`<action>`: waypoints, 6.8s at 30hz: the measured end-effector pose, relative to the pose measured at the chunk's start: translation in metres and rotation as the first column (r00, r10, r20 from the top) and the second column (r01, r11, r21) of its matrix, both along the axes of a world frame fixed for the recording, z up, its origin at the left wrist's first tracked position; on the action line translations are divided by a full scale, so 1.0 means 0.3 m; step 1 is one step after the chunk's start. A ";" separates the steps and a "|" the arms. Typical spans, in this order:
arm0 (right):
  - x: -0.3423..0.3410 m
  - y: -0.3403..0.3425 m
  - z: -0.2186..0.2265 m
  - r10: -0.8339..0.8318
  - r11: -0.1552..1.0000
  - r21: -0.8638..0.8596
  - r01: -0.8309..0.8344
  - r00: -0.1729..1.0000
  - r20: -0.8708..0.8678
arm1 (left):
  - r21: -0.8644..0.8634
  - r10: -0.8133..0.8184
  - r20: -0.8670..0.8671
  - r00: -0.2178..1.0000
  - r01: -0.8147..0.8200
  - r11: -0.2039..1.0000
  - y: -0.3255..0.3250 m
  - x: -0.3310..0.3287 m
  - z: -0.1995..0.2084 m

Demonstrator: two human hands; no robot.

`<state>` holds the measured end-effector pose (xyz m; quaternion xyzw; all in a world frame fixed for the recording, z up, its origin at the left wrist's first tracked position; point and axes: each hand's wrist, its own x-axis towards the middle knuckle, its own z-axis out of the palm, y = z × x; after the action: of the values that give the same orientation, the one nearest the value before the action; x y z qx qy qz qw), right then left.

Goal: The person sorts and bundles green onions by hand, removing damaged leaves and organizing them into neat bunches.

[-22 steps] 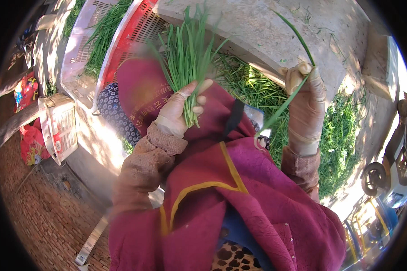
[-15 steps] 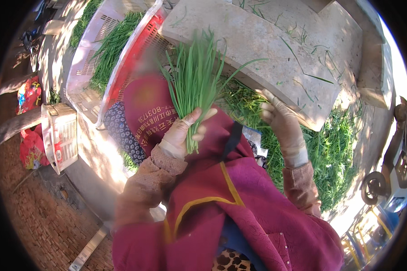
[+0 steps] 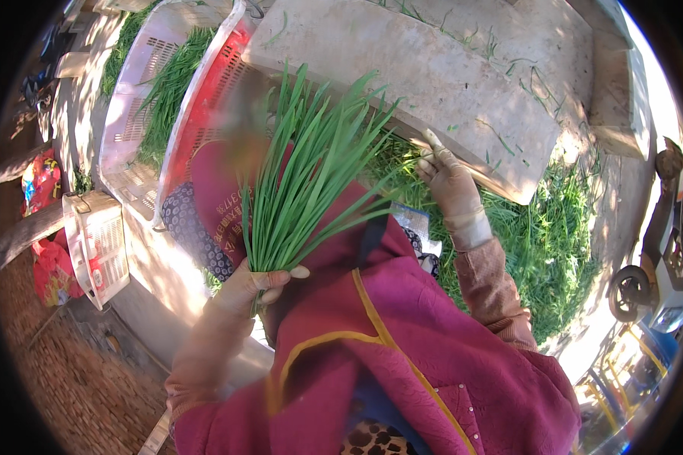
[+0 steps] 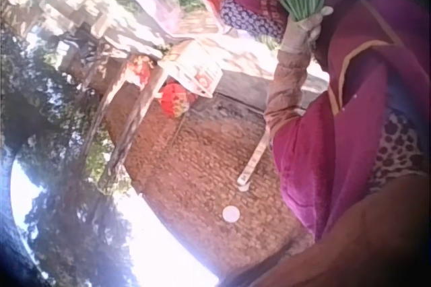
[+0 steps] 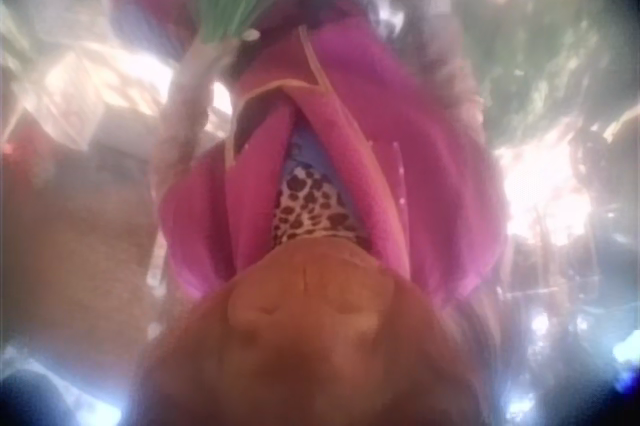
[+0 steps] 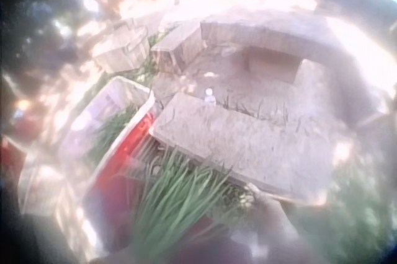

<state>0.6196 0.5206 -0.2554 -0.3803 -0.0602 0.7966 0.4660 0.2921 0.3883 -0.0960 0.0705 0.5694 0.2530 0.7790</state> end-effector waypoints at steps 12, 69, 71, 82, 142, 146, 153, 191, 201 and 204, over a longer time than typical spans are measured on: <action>-0.081 0.102 0.327 0.011 0.863 0.379 -0.334 0.763 0.647 | -0.099 0.012 -0.039 0.999 -0.016 0.995 -0.153 -0.062 0.003; -0.013 0.109 0.022 0.429 0.818 0.100 -0.567 0.715 0.551 | -0.271 -0.047 -0.177 0.983 -0.003 0.963 -0.348 -0.188 -0.062; -0.012 0.106 0.003 0.471 0.787 0.127 -0.604 0.721 0.508 | -0.196 -0.013 -0.088 0.996 -0.004 0.981 -0.383 -0.212 -0.099; -0.118 0.077 0.086 0.402 0.831 0.172 -0.529 0.785 0.472 | -0.222 -0.118 -0.192 0.974 0.074 0.972 -0.354 -0.207 -0.077; -0.389 0.326 0.253 0.325 0.413 0.266 -0.871 0.414 0.851 | -0.139 0.109 0.152 0.982 -0.087 0.986 -0.384 -0.205 -0.149; -0.536 0.341 0.254 0.588 0.502 0.145 -0.853 0.460 0.665 | -0.075 0.174 0.175 0.969 -0.163 0.984 -0.391 -0.187 -0.155; -0.620 0.371 0.189 0.140 0.292 0.403 -0.868 0.455 0.879 | -0.146 0.154 0.132 0.979 -0.134 0.980 -0.432 -0.208 -0.195; -0.668 0.354 0.344 -0.267 -0.344 0.490 -0.801 0.584 0.766 | -0.080 0.083 0.180 0.980 -0.070 0.994 -0.431 -0.211 -0.213; -0.738 0.286 0.350 -0.203 -0.418 0.160 -0.894 0.264 0.943 | -0.108 0.021 0.164 0.986 -0.003 0.994 -0.439 -0.229 -0.220; -0.748 0.268 0.358 -0.175 -0.400 0.074 -0.913 0.156 0.972 | -0.176 0.038 0.156 0.987 -0.010 0.984 -0.451 -0.237 -0.227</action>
<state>0.3951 0.6010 -0.1479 -0.1229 -0.9355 0.3312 -0.0036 0.2210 0.2531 -0.1640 -0.0255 0.5263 0.2163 0.8219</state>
